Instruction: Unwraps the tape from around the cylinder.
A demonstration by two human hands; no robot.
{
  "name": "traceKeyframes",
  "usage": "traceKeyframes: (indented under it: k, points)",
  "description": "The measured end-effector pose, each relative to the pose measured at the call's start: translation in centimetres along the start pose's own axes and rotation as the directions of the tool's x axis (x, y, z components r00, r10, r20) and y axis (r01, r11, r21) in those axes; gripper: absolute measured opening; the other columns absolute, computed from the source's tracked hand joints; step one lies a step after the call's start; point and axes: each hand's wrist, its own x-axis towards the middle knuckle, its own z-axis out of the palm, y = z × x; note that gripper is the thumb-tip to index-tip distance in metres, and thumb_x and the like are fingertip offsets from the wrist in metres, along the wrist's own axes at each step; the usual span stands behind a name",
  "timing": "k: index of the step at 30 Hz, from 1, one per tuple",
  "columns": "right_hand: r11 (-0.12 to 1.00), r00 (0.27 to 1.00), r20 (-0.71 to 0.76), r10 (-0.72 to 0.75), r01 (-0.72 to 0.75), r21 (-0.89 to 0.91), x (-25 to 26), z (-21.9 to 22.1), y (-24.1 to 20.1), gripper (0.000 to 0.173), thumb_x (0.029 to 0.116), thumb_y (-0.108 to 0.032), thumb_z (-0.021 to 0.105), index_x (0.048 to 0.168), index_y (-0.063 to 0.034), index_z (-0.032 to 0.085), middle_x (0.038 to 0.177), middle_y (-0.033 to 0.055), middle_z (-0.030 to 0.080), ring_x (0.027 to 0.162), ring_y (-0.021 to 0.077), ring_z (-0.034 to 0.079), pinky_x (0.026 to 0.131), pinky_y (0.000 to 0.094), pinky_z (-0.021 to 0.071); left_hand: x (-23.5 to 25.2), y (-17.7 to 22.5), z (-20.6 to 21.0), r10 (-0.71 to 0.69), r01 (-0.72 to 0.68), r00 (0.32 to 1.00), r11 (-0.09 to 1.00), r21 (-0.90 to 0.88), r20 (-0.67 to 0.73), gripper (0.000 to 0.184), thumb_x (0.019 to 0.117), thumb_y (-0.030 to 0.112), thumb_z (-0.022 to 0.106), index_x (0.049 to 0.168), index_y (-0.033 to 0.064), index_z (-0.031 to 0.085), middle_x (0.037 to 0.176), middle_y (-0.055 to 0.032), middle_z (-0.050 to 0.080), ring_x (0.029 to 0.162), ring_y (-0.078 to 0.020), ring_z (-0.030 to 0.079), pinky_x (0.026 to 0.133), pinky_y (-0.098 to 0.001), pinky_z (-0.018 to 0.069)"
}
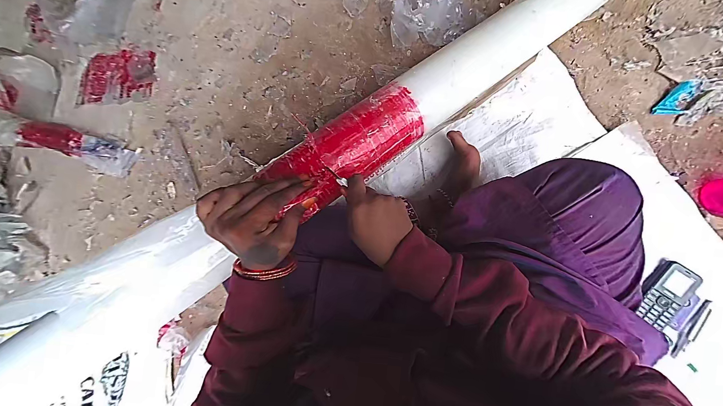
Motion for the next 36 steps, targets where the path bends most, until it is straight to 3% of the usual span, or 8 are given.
traceKeyframes:
  k: [12, 16, 21, 24, 27, 30, 33, 36]
  points:
    - [1.000, 0.999, 0.030, 0.016, -0.017, 0.026, -1.2, 3.4, 2.5, 0.029, 0.1073, -0.014, 0.045, 0.116, 0.0086, 0.062, 0.086, 0.0259, 0.071, 0.079, 0.0447, 0.073, 0.066, 0.0548, 0.0562, 0.4, -0.7, -0.1, -0.056, 0.055, 0.998, 0.988, -0.145, 0.000, 0.026, 0.0910, 0.037, 0.071, 0.084, 0.0148, 0.084, 0.088, -0.0038, 0.080, 0.082, -0.0141, 0.067, 0.092, -0.0383, 0.0359]
    - [0.961, 0.839, -0.489, -0.239, 0.278, 0.007, 0.3, 3.0, 4.4, 0.017, 0.0953, -0.008, 0.058, 0.097, 0.0057, 0.068, 0.072, 0.0167, 0.069, 0.059, 0.0324, 0.070, 0.051, 0.0444, 0.0547, 0.9, -0.6, -0.2, -0.080, 0.082, 0.997, 0.989, -0.121, 0.020, 0.026, 0.0907, 0.037, 0.070, 0.086, 0.0154, 0.084, 0.090, -0.0042, 0.080, 0.083, -0.0147, 0.068, 0.091, -0.0400, 0.0359]
    - [0.917, 0.782, -0.480, -0.397, 0.355, -0.180, 8.8, -1.6, 2.3, 0.017, 0.0989, -0.010, 0.060, 0.103, 0.0014, 0.072, 0.099, 0.0200, 0.073, 0.100, 0.0403, 0.069, 0.081, 0.0509, 0.0525, 1.5, -0.5, -1.9, -0.099, 0.124, 0.977, 0.984, -0.128, 0.186, 0.043, 0.1008, 0.046, 0.053, 0.101, 0.0141, 0.082, 0.104, -0.0066, 0.079, 0.095, -0.0198, 0.069, 0.096, -0.0441, 0.0390]
    - [0.934, 0.921, -0.188, -0.342, 0.310, -0.177, 11.5, -2.2, 1.4, 0.028, 0.1061, -0.018, 0.048, 0.117, 0.0018, 0.066, 0.107, 0.0212, 0.074, 0.108, 0.0393, 0.070, 0.095, 0.0550, 0.0508, 2.9, -0.1, -4.6, -0.096, 0.170, 0.876, 0.978, -0.117, 0.473, 0.051, 0.1066, 0.044, 0.042, 0.131, 0.0090, 0.070, 0.133, -0.0070, 0.070, 0.122, -0.0217, 0.065, 0.112, -0.0516, 0.0350]
    - [0.931, 0.907, -0.226, -0.356, 0.322, -0.173, 11.6, -1.8, 1.7, 0.029, 0.1055, -0.018, 0.048, 0.111, 0.0036, 0.067, 0.093, 0.0230, 0.074, 0.090, 0.0430, 0.074, 0.081, 0.0588, 0.0554, 3.2, 1.4, -5.3, -0.184, 0.258, 0.799, 0.965, -0.051, 0.572, 0.047, 0.1070, 0.030, 0.042, 0.144, 0.0053, 0.059, 0.152, -0.0104, 0.056, 0.149, -0.0303, 0.042, 0.123, -0.0668, 0.0097]
    - [0.932, 0.905, -0.247, -0.347, 0.302, -0.202, 11.3, -1.4, 1.9, 0.036, 0.1085, -0.022, 0.042, 0.109, 0.0058, 0.064, 0.089, 0.0269, 0.072, 0.088, 0.0480, 0.072, 0.077, 0.0621, 0.0533, 5.3, 1.9, -5.7, -0.292, 0.373, 0.749, 0.928, -0.014, 0.594, 0.045, 0.1061, 0.015, 0.046, 0.149, 0.0012, 0.050, 0.164, -0.0265, 0.031, 0.155, -0.0478, 0.019, 0.122, -0.0673, 0.0100]
    - [0.919, 0.899, -0.243, -0.366, 0.308, -0.245, 11.4, -1.3, 2.1, 0.042, 0.1105, -0.025, 0.035, 0.106, 0.0079, 0.060, 0.087, 0.0299, 0.070, 0.087, 0.0511, 0.071, 0.075, 0.0647, 0.0518, 8.5, 0.2, -7.1, -0.376, 0.494, 0.657, 0.870, 0.004, 0.653, 0.046, 0.0986, -0.007, 0.049, 0.144, -0.0022, 0.054, 0.159, -0.0273, 0.038, 0.143, -0.0400, 0.046, 0.114, -0.0450, 0.0416]
    - [0.919, 0.904, -0.232, -0.360, 0.301, -0.256, 11.2, -1.5, 2.0, 0.042, 0.1106, -0.025, 0.035, 0.107, 0.0073, 0.060, 0.087, 0.0303, 0.070, 0.088, 0.0512, 0.071, 0.075, 0.0645, 0.0520, 12.5, -1.1, -8.1, -0.407, 0.340, 0.336, 0.893, 0.294, 0.849, 0.035, 0.0995, 0.013, 0.067, 0.132, -0.0012, 0.066, 0.139, -0.0241, 0.061, 0.132, -0.0378, 0.059, 0.112, -0.0506, 0.0429]
